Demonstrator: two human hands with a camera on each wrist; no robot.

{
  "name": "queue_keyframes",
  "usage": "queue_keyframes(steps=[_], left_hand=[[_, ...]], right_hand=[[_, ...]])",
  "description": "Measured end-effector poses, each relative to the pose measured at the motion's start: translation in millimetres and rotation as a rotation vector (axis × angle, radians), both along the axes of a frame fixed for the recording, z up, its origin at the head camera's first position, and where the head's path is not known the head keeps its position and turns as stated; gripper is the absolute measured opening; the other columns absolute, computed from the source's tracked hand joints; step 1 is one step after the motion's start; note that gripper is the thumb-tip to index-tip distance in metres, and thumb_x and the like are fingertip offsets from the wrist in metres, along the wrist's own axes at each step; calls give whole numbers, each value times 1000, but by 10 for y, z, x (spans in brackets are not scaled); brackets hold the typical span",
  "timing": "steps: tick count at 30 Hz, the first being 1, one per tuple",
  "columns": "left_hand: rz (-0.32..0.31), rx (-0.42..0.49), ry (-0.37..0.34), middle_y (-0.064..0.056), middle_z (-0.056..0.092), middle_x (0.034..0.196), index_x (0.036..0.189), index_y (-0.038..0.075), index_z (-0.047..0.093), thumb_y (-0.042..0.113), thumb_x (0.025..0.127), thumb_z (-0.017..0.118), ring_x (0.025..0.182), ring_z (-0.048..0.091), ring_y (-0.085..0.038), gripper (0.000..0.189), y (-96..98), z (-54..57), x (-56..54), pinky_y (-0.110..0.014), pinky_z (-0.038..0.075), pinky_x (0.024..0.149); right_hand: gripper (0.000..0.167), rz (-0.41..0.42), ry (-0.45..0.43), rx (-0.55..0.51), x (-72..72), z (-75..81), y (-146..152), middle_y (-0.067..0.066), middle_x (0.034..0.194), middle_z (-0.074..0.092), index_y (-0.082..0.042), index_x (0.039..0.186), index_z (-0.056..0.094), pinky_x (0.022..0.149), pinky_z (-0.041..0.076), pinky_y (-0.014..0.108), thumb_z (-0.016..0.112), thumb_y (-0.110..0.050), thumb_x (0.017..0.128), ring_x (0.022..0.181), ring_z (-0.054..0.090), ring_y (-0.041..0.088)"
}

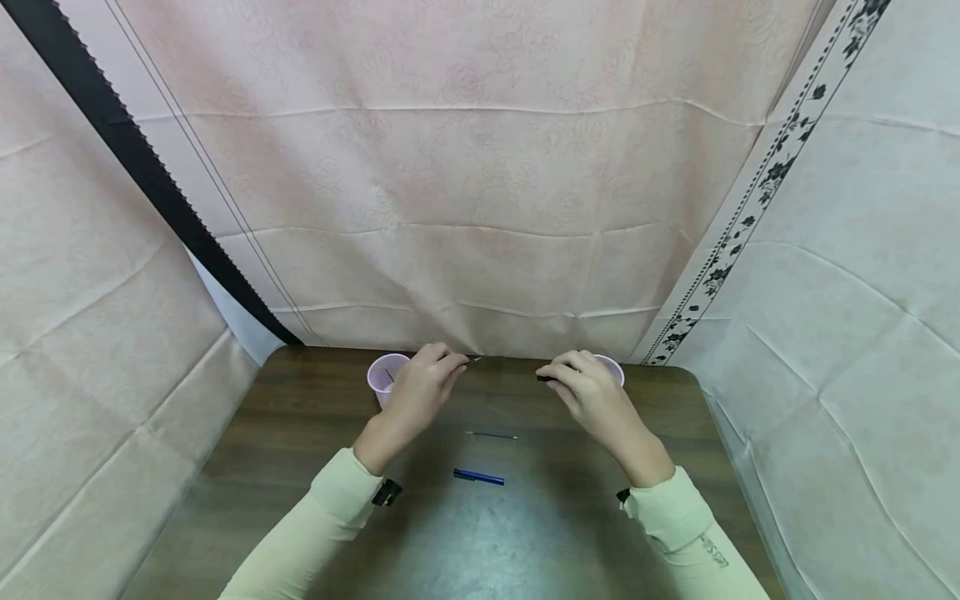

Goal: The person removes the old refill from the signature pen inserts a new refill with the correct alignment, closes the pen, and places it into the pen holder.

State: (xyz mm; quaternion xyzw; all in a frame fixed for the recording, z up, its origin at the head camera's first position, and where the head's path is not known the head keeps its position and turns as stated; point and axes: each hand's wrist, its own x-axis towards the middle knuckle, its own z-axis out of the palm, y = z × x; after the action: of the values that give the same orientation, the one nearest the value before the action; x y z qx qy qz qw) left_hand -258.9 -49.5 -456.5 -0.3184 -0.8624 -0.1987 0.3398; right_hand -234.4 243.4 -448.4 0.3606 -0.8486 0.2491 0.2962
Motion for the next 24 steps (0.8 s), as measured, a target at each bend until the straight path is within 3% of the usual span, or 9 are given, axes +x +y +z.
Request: queue_keyframes(steps=[4, 11, 17, 21, 24], left_hand=[[1, -37, 32, -5, 66, 90, 99, 8, 77, 2, 90, 74, 81, 63, -25, 11, 66, 18, 36, -35, 53, 69], [-5, -111, 10, -7, 64, 91, 104, 6, 75, -9, 82, 71, 82, 60, -25, 27, 174, 26, 112, -37, 49, 66], [-15, -137, 47, -7, 63, 93, 104, 7, 75, -9, 83, 71, 84, 60, -25, 26, 265, 48, 150, -36, 48, 66], [-19, -162, 57, -6, 62, 92, 104, 8, 75, -6, 83, 75, 83, 58, -23, 25, 313, 70, 179, -33, 46, 65], [-23, -177, 61, -5, 61, 92, 104, 9, 75, -6, 82, 77, 83, 57, -22, 26, 344, 88, 195, -31, 44, 66]], right_hand=[[30, 9, 11, -4, -2, 49, -23, 4, 104, 71, -8, 108, 77, 86, 46, 26, 78, 9, 84, 97, 63, 21], [30, 23, 18, -10, -4, 68, -53, 4, 103, 70, -8, 110, 78, 79, 43, 22, 78, 8, 84, 92, 61, 21], [31, 38, 50, -55, -28, 33, -98, 4, 101, 73, -6, 106, 78, 78, 46, 29, 83, 7, 79, 91, 65, 22], [11, 38, 74, -79, -32, 13, -128, 4, 99, 73, -8, 102, 77, 82, 48, 33, 77, -12, 92, 92, 67, 22], [15, 42, 78, -90, -27, 5, -154, 4, 99, 73, -8, 102, 77, 85, 48, 33, 71, -21, 98, 92, 68, 22]])
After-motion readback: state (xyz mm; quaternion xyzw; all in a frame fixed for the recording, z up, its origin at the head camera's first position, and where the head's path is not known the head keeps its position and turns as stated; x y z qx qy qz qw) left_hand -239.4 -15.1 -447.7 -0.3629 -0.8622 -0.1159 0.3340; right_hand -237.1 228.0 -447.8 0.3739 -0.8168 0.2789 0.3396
